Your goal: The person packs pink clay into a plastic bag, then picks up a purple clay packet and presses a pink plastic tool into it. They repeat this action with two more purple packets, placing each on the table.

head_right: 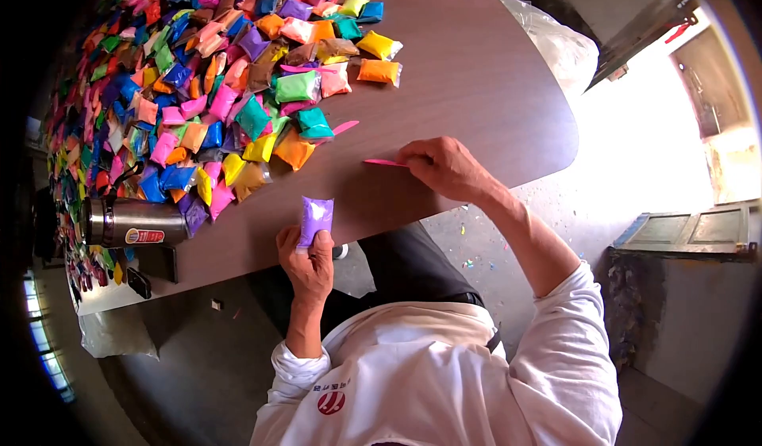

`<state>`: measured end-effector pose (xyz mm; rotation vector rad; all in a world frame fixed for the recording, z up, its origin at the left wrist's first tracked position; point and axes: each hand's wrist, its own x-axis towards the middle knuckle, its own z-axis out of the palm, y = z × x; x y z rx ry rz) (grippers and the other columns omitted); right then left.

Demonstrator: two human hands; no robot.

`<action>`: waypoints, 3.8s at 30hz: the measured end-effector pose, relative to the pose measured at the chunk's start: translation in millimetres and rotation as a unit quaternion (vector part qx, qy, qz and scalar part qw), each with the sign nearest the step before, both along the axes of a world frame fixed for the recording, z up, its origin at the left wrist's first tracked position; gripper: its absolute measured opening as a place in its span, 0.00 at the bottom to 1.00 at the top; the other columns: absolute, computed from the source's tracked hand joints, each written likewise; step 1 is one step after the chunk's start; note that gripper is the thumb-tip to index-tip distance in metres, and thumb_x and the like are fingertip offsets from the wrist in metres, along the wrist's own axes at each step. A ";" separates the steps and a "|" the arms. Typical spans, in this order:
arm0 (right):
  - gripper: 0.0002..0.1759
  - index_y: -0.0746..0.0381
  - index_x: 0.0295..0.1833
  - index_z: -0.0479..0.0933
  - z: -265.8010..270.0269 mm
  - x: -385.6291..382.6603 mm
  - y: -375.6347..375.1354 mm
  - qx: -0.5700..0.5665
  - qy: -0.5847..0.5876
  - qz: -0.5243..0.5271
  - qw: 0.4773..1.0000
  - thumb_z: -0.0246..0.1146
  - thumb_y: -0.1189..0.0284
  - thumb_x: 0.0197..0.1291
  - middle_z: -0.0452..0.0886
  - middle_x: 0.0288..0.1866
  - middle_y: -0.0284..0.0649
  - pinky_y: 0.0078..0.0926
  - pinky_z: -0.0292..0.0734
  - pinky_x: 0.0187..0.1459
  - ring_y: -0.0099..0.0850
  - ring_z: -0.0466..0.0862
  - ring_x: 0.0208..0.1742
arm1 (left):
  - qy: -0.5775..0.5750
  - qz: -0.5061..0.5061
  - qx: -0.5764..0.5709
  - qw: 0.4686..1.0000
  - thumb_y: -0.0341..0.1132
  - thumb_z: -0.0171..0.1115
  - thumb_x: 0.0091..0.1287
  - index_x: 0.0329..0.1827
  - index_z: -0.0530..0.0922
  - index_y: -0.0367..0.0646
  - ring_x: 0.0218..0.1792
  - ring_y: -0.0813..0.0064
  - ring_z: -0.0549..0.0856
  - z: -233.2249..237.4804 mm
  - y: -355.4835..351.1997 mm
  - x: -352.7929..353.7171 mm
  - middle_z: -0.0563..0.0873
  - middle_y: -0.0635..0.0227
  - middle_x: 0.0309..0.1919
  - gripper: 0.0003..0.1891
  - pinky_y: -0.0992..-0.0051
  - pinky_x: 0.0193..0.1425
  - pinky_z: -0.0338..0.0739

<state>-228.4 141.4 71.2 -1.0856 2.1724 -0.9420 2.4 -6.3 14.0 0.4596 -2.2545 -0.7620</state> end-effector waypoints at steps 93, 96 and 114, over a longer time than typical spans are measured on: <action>0.05 0.61 0.36 0.77 -12.2 82.3 -17.8 -0.139 0.188 0.066 0.970 0.64 0.73 0.55 0.78 0.30 0.41 0.39 0.76 0.31 0.44 0.81 0.32 | 0.030 0.002 0.528 0.849 0.44 0.51 0.78 0.22 0.72 0.37 0.17 0.82 0.71 -31.5 69.7 -7.7 0.72 0.72 0.15 0.24 0.77 0.21 0.63; 0.06 0.62 0.34 0.76 -7.2 92.3 -17.9 -0.135 0.258 0.117 0.950 0.65 0.73 0.51 0.78 0.29 0.41 0.39 0.76 0.32 0.43 0.81 0.33 | 0.026 -0.017 0.490 0.871 0.44 0.49 0.78 0.24 0.72 0.38 0.17 0.82 0.70 -33.5 66.7 -8.0 0.72 0.72 0.15 0.24 0.77 0.21 0.62; 0.04 0.61 0.31 0.75 -6.0 95.0 -24.9 -0.100 0.281 0.133 0.945 0.62 0.74 0.54 0.75 0.26 0.39 0.37 0.75 0.27 0.40 0.80 0.28 | 0.019 -0.047 0.408 0.912 0.43 0.47 0.79 0.27 0.73 0.37 0.17 0.77 0.73 -40.9 64.7 -7.6 0.73 0.69 0.15 0.22 0.74 0.22 0.66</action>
